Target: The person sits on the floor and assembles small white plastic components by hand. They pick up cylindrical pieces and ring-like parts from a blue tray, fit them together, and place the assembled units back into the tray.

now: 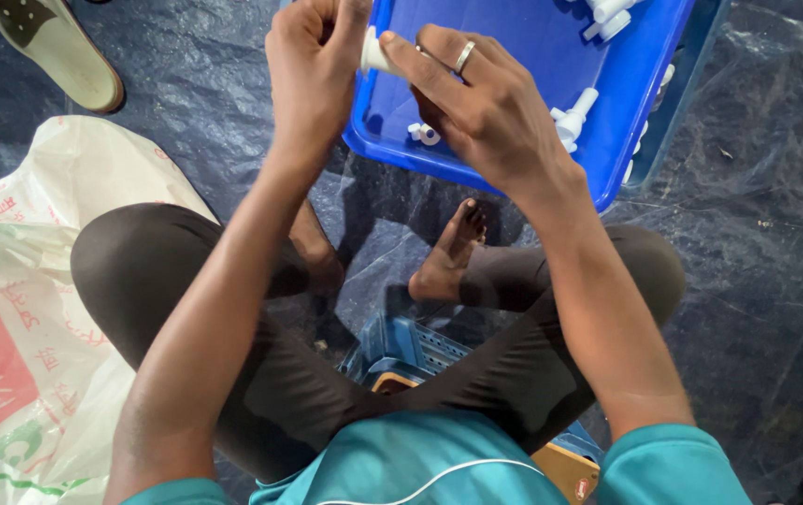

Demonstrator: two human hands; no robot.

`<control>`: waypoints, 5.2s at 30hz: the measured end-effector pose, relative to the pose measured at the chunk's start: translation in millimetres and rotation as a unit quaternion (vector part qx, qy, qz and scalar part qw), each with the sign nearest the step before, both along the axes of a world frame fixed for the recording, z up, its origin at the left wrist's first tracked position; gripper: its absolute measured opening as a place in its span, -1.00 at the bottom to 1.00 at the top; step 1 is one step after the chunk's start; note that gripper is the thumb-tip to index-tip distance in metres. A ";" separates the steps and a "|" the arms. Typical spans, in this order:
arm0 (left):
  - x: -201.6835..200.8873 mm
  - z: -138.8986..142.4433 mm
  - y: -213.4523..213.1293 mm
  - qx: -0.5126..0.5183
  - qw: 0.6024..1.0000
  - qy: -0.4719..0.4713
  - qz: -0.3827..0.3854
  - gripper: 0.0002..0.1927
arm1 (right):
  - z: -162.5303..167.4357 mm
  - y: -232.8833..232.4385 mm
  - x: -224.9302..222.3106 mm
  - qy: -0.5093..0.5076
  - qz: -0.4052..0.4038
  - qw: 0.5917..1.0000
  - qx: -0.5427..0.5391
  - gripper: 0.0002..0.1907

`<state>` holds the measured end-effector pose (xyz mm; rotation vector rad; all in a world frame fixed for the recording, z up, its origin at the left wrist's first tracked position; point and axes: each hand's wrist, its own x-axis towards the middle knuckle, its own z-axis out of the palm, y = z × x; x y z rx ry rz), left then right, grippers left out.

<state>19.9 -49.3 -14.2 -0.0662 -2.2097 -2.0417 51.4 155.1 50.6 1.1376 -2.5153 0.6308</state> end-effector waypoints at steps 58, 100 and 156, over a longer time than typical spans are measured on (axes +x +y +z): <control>17.3 33.8 9.5 0.332 0.927 -0.138 -0.107 -0.58 | -8.7 -13.3 3.9 -0.607 -0.045 0.556 -0.567 -0.55; 12.3 52.6 -1.8 0.106 0.942 -0.298 -0.114 -0.27 | 26.1 -9.1 8.1 -0.099 -0.073 0.979 -0.159 -0.52; 13.6 60.9 -6.1 0.293 0.929 -0.016 -0.225 -0.60 | 19.4 -18.2 13.9 -0.363 -0.155 0.819 -0.417 -0.64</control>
